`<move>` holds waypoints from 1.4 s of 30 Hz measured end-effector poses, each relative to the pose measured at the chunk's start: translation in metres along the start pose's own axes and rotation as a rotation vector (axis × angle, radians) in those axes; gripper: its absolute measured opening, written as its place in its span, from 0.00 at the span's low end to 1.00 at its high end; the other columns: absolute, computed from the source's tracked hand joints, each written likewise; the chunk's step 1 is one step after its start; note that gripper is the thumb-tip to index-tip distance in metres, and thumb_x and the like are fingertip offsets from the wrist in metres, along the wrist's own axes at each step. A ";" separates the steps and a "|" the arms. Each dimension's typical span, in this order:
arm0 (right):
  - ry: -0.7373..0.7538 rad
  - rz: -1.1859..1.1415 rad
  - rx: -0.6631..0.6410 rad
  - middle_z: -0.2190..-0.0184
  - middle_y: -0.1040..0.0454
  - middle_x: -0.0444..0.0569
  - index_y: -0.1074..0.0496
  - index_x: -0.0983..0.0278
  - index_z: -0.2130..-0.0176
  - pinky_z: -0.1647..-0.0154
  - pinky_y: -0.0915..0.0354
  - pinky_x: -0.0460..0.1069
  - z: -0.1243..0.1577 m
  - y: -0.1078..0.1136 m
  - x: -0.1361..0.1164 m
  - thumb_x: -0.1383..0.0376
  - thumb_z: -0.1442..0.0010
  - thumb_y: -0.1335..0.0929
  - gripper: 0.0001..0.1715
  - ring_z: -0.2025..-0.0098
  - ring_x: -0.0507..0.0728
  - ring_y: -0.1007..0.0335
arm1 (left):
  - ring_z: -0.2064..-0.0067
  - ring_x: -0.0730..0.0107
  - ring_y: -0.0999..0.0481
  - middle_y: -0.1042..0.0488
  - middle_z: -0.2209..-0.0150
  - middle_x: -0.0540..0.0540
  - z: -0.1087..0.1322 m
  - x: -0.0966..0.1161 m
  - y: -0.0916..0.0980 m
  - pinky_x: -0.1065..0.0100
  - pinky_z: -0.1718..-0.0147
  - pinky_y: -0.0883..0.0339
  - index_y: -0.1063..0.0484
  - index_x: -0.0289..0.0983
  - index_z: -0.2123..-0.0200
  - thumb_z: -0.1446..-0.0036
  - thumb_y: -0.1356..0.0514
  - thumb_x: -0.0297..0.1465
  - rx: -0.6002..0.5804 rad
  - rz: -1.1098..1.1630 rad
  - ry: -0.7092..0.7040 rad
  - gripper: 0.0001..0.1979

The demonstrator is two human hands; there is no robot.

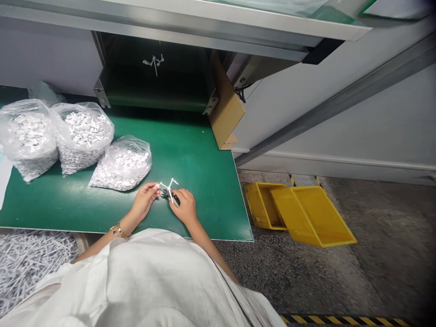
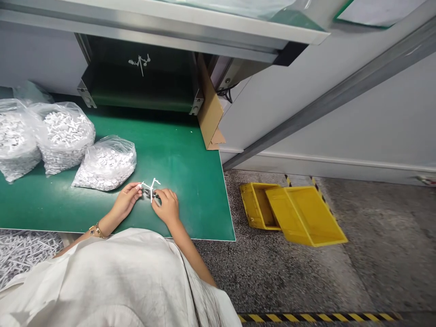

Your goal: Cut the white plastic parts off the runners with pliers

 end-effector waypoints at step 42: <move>0.011 -0.030 -0.047 0.66 0.26 0.46 0.26 0.61 0.58 0.58 0.38 0.48 -0.003 0.000 -0.002 0.66 0.43 0.34 0.12 0.64 0.55 0.32 | 0.71 0.75 0.30 0.26 0.68 0.48 0.009 0.005 -0.006 0.71 0.68 0.33 0.26 0.36 0.65 0.51 0.35 0.39 -0.037 -0.388 -0.261 0.14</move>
Point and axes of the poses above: each hand's wrist, its own z-axis away from the middle knuckle, its own y-axis out of the back of the hand, x = y × z, the point moved 8 cm from there along -z, towards the middle knuckle
